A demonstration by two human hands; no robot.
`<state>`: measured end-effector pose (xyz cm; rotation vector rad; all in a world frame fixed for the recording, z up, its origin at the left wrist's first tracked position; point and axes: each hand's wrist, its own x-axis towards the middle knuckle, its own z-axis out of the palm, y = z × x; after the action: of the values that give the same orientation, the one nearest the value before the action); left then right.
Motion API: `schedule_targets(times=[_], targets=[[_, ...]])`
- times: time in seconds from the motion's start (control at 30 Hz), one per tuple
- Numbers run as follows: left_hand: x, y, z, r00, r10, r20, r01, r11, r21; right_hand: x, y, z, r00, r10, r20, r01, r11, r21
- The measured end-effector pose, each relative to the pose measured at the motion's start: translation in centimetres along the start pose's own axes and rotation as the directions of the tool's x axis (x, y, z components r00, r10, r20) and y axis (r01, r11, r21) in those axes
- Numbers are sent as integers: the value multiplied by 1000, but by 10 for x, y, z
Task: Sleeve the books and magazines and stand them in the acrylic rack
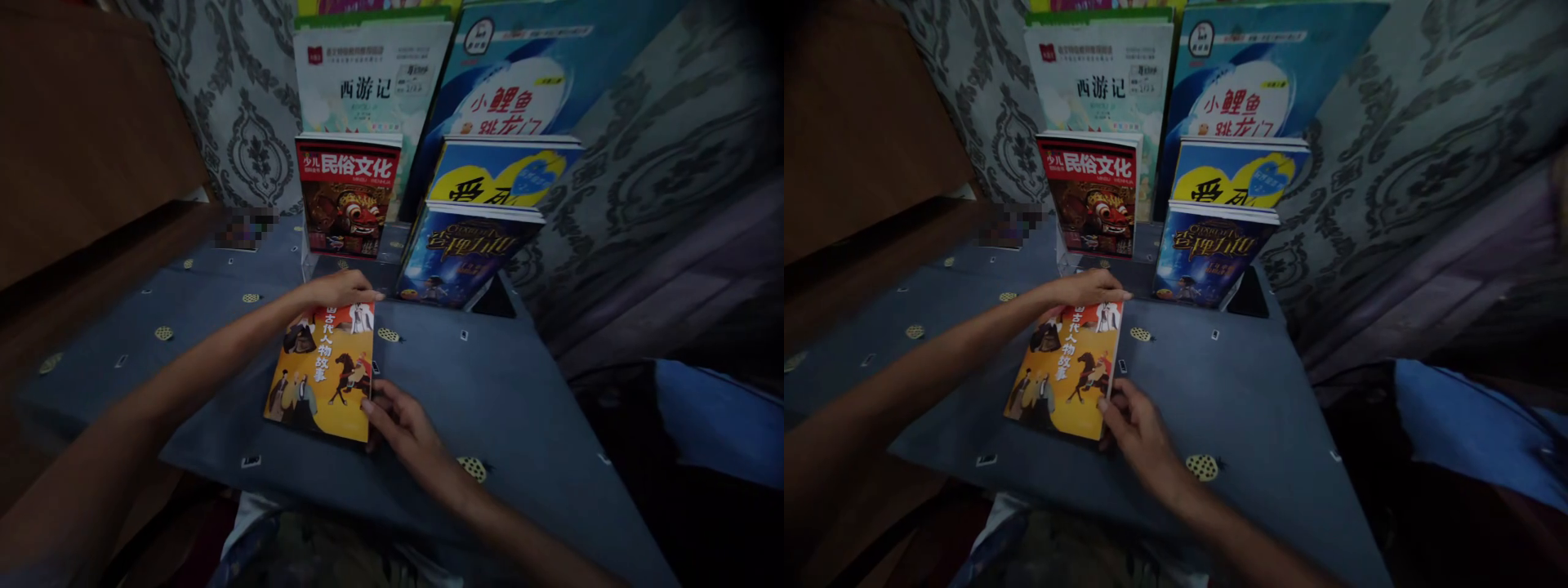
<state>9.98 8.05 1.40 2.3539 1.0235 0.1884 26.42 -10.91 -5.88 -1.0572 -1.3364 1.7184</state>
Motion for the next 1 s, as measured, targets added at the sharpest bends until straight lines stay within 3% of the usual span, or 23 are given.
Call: schedule_targets(times=[0.13,0.23,0.33,0.4,0.5,0.6,0.67,0.73,0.8,0.87,1.0], targets=[[11,-17,23,999,-8,-44,5,999,-48,2,4,-9,998,56,-39,-55,998,18],[1,-22,31,985,65,-157,-60,997,40,2,4,-12,991,114,-66,-113,993,30],[-30,-27,41,963,125,-238,-83,980,180,1,4,-17,984,168,-59,-166,985,42],[-56,-32,49,957,94,-275,-22,966,256,0,3,-24,981,194,-25,-194,981,5],[-91,-43,62,926,49,-374,86,938,335,2,-3,-35,990,122,-63,-134,960,-247],[-107,-55,71,908,35,-418,108,943,314,10,-13,-41,973,-194,-128,74,780,-622],[-108,-59,74,900,27,-435,112,950,291,20,-19,-38,914,-404,-39,240,616,-750],[-106,-61,76,894,21,-448,116,954,278,33,-20,-33,852,-505,134,400,465,-789],[-105,-61,77,892,14,-452,123,954,273,48,-16,-28,807,-505,307,511,337,-791],[-105,-61,77,895,6,-447,131,952,275,63,-10,-29,798,-450,400,549,270,-791],[-106,-62,78,901,-5,-434,140,950,279,88,-3,-44,831,-396,392,513,270,-815]])
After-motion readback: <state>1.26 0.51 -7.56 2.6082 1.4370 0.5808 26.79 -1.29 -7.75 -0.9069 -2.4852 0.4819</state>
